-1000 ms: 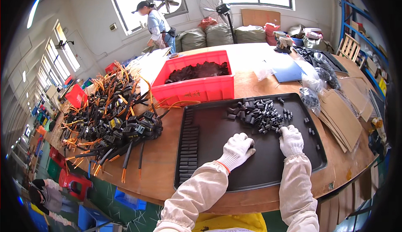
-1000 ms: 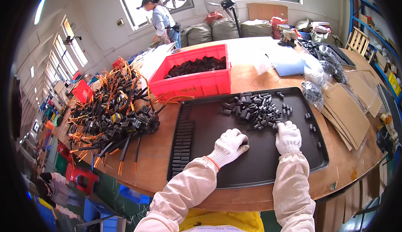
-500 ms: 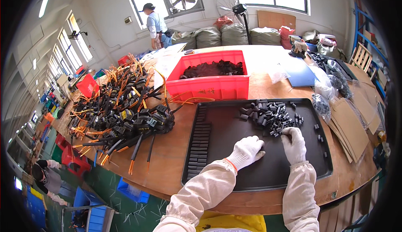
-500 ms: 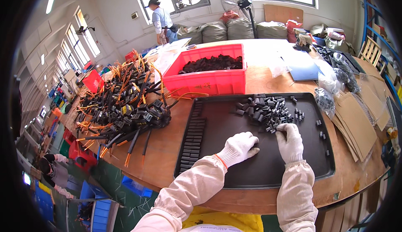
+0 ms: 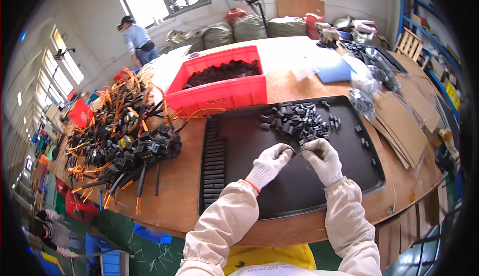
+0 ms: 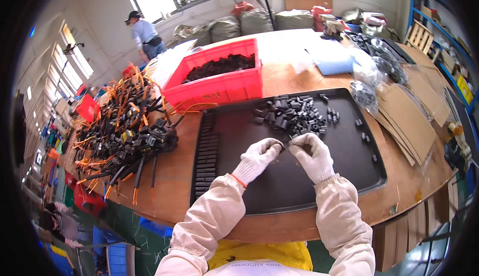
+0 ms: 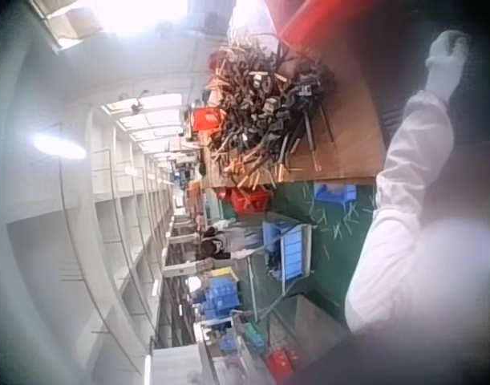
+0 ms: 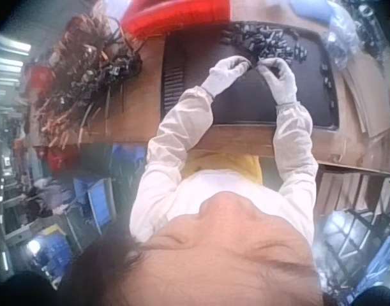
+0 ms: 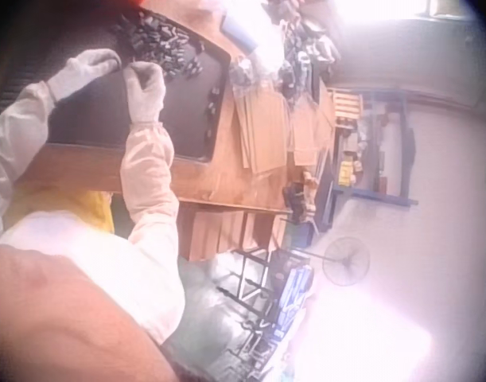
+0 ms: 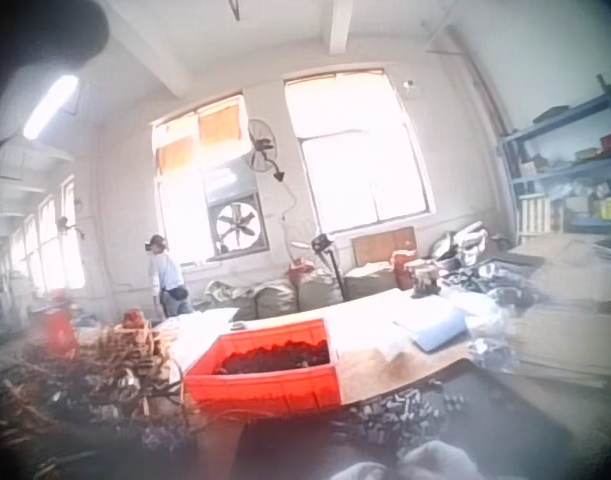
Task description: The person joins small black cylindrical pieces together by hand and lines them up in slots along the edge of a tray.
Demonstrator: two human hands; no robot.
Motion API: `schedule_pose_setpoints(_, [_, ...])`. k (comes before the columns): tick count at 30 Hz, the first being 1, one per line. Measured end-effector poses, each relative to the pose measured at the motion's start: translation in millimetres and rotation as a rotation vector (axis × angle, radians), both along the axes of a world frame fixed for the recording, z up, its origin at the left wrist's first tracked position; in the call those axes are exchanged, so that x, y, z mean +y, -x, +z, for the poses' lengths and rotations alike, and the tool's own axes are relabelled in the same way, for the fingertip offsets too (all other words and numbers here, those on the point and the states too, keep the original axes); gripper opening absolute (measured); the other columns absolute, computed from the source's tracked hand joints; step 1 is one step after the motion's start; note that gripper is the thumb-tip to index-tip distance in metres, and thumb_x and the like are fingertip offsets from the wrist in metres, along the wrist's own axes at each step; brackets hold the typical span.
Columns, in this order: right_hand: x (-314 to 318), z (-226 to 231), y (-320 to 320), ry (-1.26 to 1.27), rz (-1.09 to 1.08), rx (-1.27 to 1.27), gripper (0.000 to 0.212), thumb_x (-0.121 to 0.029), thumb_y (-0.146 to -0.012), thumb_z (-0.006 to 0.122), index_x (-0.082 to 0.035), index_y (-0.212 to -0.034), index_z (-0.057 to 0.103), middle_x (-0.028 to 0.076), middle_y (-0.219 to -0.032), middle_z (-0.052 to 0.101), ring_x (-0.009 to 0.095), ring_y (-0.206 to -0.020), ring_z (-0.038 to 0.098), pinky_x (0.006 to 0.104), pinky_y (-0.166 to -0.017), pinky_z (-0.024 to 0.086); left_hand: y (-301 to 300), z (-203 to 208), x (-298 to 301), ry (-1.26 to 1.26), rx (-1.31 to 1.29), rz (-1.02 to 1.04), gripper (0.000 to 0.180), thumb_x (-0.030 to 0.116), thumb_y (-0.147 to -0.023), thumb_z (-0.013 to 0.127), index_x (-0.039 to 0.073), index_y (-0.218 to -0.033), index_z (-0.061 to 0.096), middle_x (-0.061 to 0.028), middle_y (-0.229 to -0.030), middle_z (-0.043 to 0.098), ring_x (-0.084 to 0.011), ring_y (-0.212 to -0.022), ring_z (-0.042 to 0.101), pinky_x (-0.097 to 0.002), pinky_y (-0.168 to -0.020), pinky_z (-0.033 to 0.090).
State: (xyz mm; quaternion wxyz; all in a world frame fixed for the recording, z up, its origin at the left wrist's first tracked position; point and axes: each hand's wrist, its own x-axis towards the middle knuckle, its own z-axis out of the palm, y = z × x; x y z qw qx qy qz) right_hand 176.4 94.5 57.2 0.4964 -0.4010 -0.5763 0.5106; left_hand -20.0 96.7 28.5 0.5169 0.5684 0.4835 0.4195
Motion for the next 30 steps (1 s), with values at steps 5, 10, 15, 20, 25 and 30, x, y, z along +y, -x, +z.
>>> schedule_pose_setpoints(5, [1, -1, -9, 0.123, 0.047, 0.132, 0.011, -0.008, -0.091, 0.069, -0.005, -0.1, 0.064, 0.001, -0.088, 0.067, 0.004, -0.065, 0.056, 0.0204, -0.058, 0.049, 2, -3, -1, 0.01, -0.109, -0.152, 0.03, 0.025, -0.1, 0.062, 0.003, -0.122, 0.064, 0.001, -0.098, 0.065, -0.0074, -0.088, 0.058, -0.0257, -0.081, 0.052])
schedule_pose_setpoints(10, [-2, -2, -11, 0.089, 0.041, 0.055, 0.011, -0.005, -0.091, 0.069, -0.004, -0.1, 0.063, 0.002, -0.091, 0.068, 0.005, -0.069, 0.059, 0.0211, -0.06, 0.05, -3, -3, -4, 0.099, -0.221, -0.195, 0.035, 0.025, -0.1, 0.063, 0.003, -0.127, 0.062, -0.0011, -0.103, 0.068, -0.0099, -0.09, 0.062, -0.0259, -0.081, 0.053])
schedule_pose_setpoints(15, [2, -7, -5, -0.056, 0.016, -0.06, 0.013, 0.002, -0.089, 0.067, -0.002, -0.1, 0.062, 0.007, -0.1, 0.069, 0.011, -0.093, 0.065, 0.0261, -0.084, 0.053, -1, -2, -7, 0.149, -0.361, -0.208, 0.049, 0.034, -0.094, 0.072, 0.0, -0.128, 0.059, -0.0045, -0.105, 0.065, -0.0152, -0.095, 0.064, -0.0311, -0.088, 0.055])
schedule_pose_setpoints(20, [3, -10, -5, -0.164, -0.067, -0.21, 0.011, -0.001, -0.086, 0.07, -0.004, -0.095, 0.064, 0.001, -0.083, 0.067, 0.006, -0.075, 0.06, 0.0236, -0.069, 0.05, -7, -10, -2, 0.114, -0.271, -0.224, 0.039, 0.025, -0.097, 0.068, 0.001, -0.126, 0.06, -0.005, -0.107, 0.067, -0.0123, -0.095, 0.063, -0.0293, -0.087, 0.053])
schedule_pose_setpoints(25, [4, -13, -11, -0.142, -0.046, -0.209, 0.007, -0.001, -0.087, 0.065, -0.004, -0.093, 0.062, 0.0, -0.083, 0.064, 0.005, -0.071, 0.056, 0.0226, -0.066, 0.047, -10, 1, -6, 0.122, -0.219, -0.214, 0.033, 0.022, -0.097, 0.067, 0.001, -0.122, 0.063, -0.0035, -0.104, 0.067, -0.0102, -0.092, 0.06, -0.0274, -0.086, 0.051])
schedule_pose_setpoints(30, [3, 7, -17, 0.095, 0.105, -0.201, 0.007, -0.003, -0.089, 0.064, -0.005, -0.094, 0.061, -0.001, -0.084, 0.063, 0.004, -0.068, 0.052, 0.0204, -0.057, 0.044, -5, -3, -7, 0.106, -0.179, -0.271, 0.033, 0.022, -0.096, 0.068, 0.001, -0.121, 0.063, -0.0027, -0.102, 0.067, -0.0099, -0.091, 0.06, -0.0264, -0.084, 0.05])
